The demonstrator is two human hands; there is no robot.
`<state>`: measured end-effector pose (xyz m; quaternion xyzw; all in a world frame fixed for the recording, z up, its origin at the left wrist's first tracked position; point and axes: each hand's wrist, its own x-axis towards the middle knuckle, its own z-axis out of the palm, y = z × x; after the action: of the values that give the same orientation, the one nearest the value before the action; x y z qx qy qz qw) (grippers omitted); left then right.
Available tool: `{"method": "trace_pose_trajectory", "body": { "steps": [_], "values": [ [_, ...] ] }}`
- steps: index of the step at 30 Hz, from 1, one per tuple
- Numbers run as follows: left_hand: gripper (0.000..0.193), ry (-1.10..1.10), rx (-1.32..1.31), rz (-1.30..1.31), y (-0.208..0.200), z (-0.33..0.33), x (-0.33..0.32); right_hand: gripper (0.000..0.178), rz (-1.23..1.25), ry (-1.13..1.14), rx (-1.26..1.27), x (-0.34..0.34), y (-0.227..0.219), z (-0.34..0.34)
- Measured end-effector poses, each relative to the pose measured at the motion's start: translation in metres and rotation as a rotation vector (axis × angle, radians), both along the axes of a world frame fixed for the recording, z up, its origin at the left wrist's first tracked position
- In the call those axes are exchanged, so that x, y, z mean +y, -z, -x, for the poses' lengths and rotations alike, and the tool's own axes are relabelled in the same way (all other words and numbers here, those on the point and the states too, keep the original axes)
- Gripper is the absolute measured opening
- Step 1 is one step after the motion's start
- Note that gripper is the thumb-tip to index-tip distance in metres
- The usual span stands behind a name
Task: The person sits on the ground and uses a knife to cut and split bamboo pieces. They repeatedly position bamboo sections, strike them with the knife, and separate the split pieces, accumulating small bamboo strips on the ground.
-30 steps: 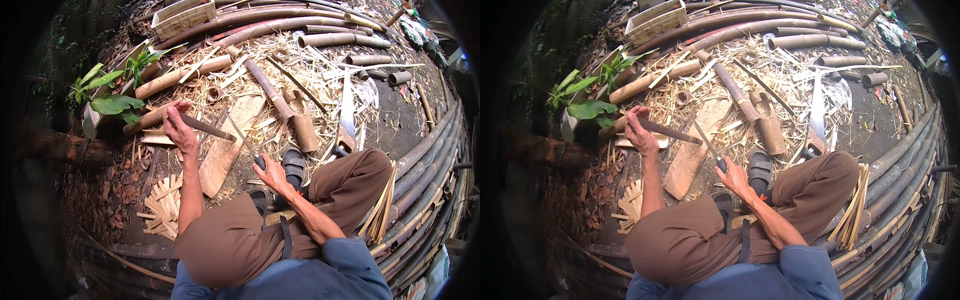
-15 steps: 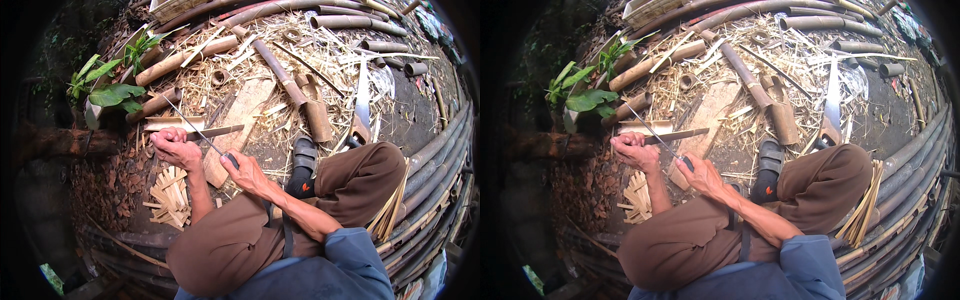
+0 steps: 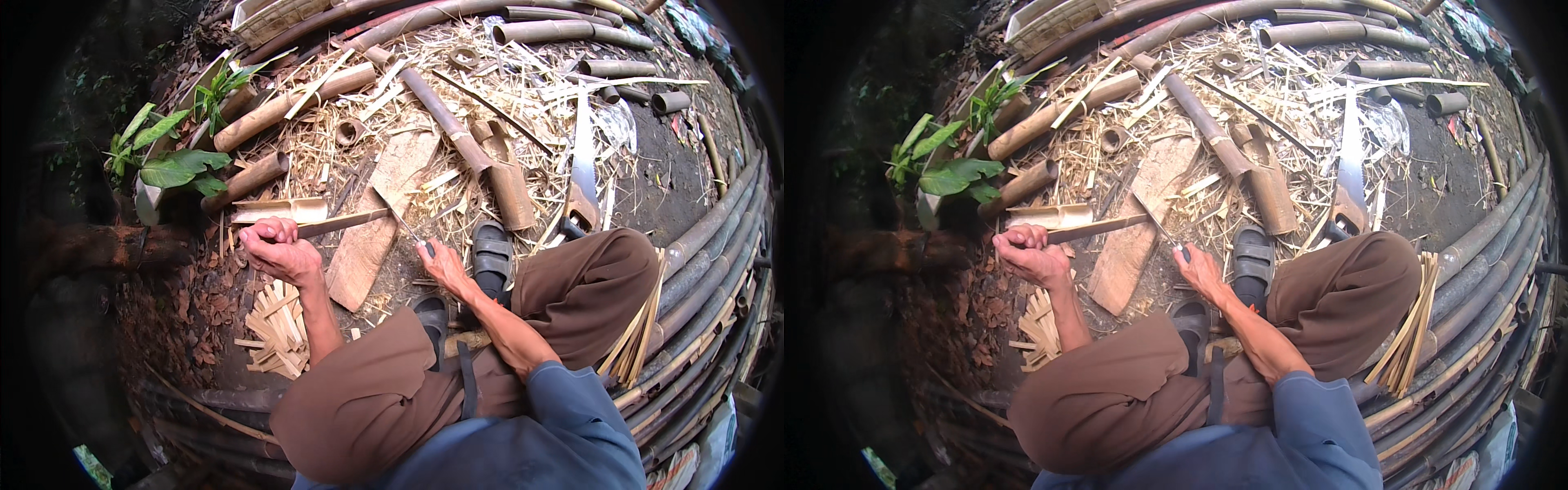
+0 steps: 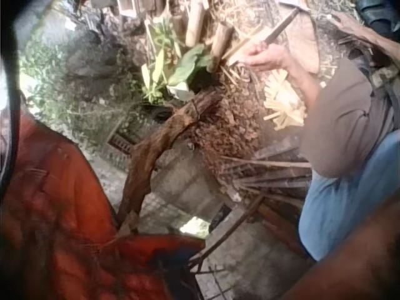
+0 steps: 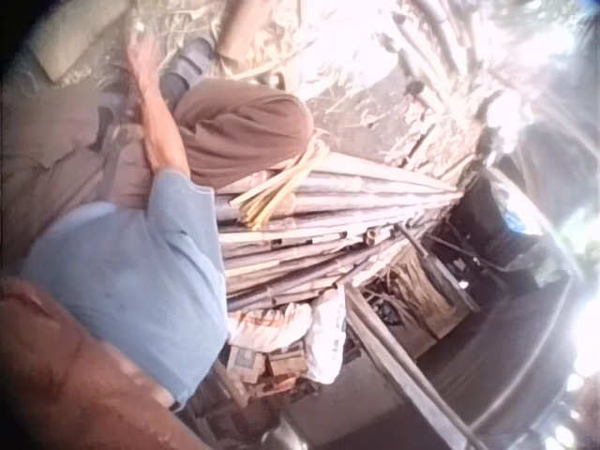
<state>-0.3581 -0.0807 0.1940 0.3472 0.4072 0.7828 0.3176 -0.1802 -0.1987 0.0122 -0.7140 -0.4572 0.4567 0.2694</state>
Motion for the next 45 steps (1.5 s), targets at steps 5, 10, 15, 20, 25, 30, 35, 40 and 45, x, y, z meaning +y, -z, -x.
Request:
{"method": "trace_pose_trajectory", "body": {
  "steps": [5, 10, 15, 20, 25, 30, 35, 40, 45],
  "values": [
    [0.03, 0.149, -0.284, -0.049, -0.013, -0.006, 0.001, 0.044, -0.142, 0.051, 0.179, 0.003, -0.054, 0.034],
    [0.027, 0.129, -0.286, -0.103, -0.001, -0.007, -0.004, 0.036, -0.4, -0.115, 0.316, 0.007, -0.13, 0.063],
    [0.029, 0.075, -0.277, -0.124, 0.004, -0.001, -0.001, 0.031, -0.195, -0.113, 0.323, 0.005, -0.139, 0.065],
    [0.029, 0.054, -0.267, -0.1, 0.001, -0.005, -0.001, 0.033, -0.238, -0.033, 0.189, 0.009, -0.095, 0.06],
    [0.028, 0.058, -0.296, -0.105, 0.008, 0.005, -0.002, 0.035, -0.09, -0.069, 0.267, 0.006, -0.083, 0.051],
    [0.028, 0.038, -0.285, -0.11, 0.003, 0.007, 0.008, 0.034, -0.24, -0.106, 0.147, 0.004, -0.084, 0.057],
    [0.027, 0.08, -0.293, -0.139, 0.005, -0.001, 0.012, 0.044, -0.038, 0.118, 0.043, 0.009, 0.018, 0.016],
    [0.025, -0.126, 0.201, -0.125, -0.007, 0.003, 0.013, 0.04, -0.116, 0.039, 0.097, -0.002, -0.035, 0.031],
    [0.028, 0.073, 0.028, -0.05, -0.009, -0.005, 0.004, 0.032, -0.271, -0.093, 0.352, 0.005, -0.105, 0.058]
  ]
}}
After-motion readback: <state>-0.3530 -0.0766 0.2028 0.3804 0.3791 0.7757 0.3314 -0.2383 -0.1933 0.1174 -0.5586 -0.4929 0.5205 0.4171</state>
